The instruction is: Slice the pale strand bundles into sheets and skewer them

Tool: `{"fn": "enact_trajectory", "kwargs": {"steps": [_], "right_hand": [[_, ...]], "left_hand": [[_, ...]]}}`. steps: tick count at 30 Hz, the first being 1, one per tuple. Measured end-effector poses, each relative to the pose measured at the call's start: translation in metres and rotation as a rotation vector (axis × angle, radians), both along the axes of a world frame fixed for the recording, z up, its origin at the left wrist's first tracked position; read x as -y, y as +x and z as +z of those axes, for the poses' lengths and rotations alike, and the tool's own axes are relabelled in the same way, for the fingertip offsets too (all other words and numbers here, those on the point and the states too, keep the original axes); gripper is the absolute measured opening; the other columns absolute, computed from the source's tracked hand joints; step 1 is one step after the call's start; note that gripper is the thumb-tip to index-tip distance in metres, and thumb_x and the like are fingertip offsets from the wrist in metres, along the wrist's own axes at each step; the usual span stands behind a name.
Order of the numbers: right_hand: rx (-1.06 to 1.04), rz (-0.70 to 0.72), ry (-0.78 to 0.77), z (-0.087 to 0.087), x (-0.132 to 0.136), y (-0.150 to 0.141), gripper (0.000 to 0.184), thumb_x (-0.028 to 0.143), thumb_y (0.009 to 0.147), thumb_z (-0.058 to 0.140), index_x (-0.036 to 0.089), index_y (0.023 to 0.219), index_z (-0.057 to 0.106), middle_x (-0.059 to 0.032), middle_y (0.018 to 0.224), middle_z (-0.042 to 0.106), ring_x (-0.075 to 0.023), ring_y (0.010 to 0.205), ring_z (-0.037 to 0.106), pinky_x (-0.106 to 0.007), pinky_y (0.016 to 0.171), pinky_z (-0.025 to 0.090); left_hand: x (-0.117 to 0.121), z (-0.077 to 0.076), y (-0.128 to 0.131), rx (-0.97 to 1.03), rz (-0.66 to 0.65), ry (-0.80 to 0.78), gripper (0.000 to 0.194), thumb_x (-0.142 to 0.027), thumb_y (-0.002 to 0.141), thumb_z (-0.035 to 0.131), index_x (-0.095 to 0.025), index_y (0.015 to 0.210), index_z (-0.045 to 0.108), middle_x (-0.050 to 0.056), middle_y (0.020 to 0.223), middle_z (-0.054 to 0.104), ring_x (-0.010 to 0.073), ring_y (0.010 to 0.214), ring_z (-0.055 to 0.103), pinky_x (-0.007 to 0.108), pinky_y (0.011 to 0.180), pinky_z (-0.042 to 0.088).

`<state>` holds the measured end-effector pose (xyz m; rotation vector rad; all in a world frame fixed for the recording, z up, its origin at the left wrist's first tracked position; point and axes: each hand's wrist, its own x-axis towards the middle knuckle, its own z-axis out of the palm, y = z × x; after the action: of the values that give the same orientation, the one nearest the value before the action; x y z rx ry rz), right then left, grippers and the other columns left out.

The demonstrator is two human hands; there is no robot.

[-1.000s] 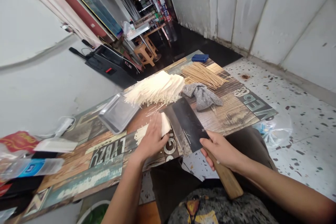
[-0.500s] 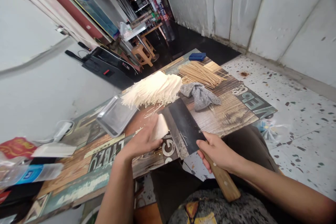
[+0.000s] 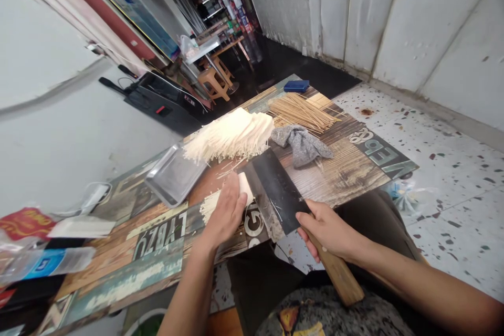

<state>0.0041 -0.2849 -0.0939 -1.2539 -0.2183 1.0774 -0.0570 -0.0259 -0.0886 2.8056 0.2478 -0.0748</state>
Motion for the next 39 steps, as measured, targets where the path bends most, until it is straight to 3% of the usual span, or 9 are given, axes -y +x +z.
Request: {"fn": "enact_trajectory", "kwargs": {"steps": [9, 19, 39], "right_hand": [[0.000, 0.010, -0.030, 0.004, 0.000, 0.000, 0.016, 0.029, 0.087, 0.042, 0.022, 0.073, 0.037, 0.0089, 0.050, 0.047, -0.0071, 0.030, 0.042, -0.018, 0.030, 0.038], [-0.005, 0.022, -0.035, 0.003, 0.000, 0.000, 0.015, 0.026, 0.087, 0.042, 0.021, 0.073, 0.037, 0.0085, 0.051, 0.048, -0.0074, 0.030, 0.043, -0.019, 0.029, 0.037], [-0.062, 0.029, -0.115, 0.012, -0.002, -0.003, 0.016, 0.026, 0.087, 0.042, 0.022, 0.072, 0.037, 0.0101, 0.042, 0.044, -0.0064, 0.026, 0.038, -0.017, 0.030, 0.036]], "left_hand": [[0.002, -0.006, -0.001, 0.074, -0.060, 0.106, 0.061, -0.042, 0.099, 0.021, -0.019, 0.151, 0.000, 0.008, 0.158, 0.005, 0.0228, 0.145, 0.003, 0.049, 0.118, 0.012], [0.007, -0.001, 0.000, 0.018, -0.020, 0.101, 0.064, -0.045, 0.098, 0.019, -0.014, 0.151, 0.003, 0.010, 0.158, 0.006, 0.0221, 0.145, 0.003, 0.046, 0.118, 0.010], [0.003, -0.007, 0.000, 0.056, -0.048, 0.127, 0.063, -0.042, 0.098, 0.021, -0.015, 0.151, 0.001, 0.011, 0.158, 0.006, 0.0226, 0.145, 0.005, 0.048, 0.118, 0.013]]}}
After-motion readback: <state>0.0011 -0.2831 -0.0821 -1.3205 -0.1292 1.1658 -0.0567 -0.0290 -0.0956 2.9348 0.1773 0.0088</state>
